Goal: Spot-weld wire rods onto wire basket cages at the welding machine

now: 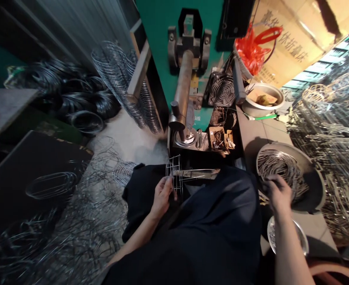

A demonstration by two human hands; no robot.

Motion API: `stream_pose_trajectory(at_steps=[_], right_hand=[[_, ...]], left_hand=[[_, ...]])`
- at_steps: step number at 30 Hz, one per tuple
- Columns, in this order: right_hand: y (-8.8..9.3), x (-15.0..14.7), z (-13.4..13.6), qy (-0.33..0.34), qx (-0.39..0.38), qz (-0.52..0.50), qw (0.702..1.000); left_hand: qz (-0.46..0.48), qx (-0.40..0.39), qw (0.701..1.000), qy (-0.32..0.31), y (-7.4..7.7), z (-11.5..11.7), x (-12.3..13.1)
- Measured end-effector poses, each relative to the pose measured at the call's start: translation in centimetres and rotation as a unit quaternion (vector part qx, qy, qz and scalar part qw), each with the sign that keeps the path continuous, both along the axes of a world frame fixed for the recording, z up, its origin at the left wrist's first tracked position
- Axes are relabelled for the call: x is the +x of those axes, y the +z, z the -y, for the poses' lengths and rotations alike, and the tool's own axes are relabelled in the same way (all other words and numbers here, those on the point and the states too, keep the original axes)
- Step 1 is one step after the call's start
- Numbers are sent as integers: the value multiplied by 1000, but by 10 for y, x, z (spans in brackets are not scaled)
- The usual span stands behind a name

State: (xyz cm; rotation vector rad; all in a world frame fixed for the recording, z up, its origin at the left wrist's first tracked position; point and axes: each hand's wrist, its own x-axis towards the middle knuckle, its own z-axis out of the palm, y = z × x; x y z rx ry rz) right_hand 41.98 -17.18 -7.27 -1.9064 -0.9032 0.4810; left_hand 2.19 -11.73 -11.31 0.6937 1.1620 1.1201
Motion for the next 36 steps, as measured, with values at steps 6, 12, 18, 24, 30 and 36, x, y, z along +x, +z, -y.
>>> stream_pose_trajectory(at_steps=[6, 12, 18, 24, 30, 36], right_hand=[[45, -134, -94, 416, 23, 77, 906], [18, -175, -119, 495, 68, 239, 832], [20, -183, -125, 465, 97, 302, 827], [38, -190, -136, 447, 153, 234, 850], [36, -194, -152, 432, 198, 219, 852], [35, -202, -160, 437, 225, 216, 844]], left_hand=[[4, 11, 1000, 21, 16, -20, -10], [20, 2, 999, 46, 23, -32, -20], [28, 2, 997, 66, 26, -47, -19], [37, 27, 996, 78, 32, -61, -20], [31, 36, 994, 97, 40, -79, -26], [24, 61, 992, 109, 44, -87, -35]])
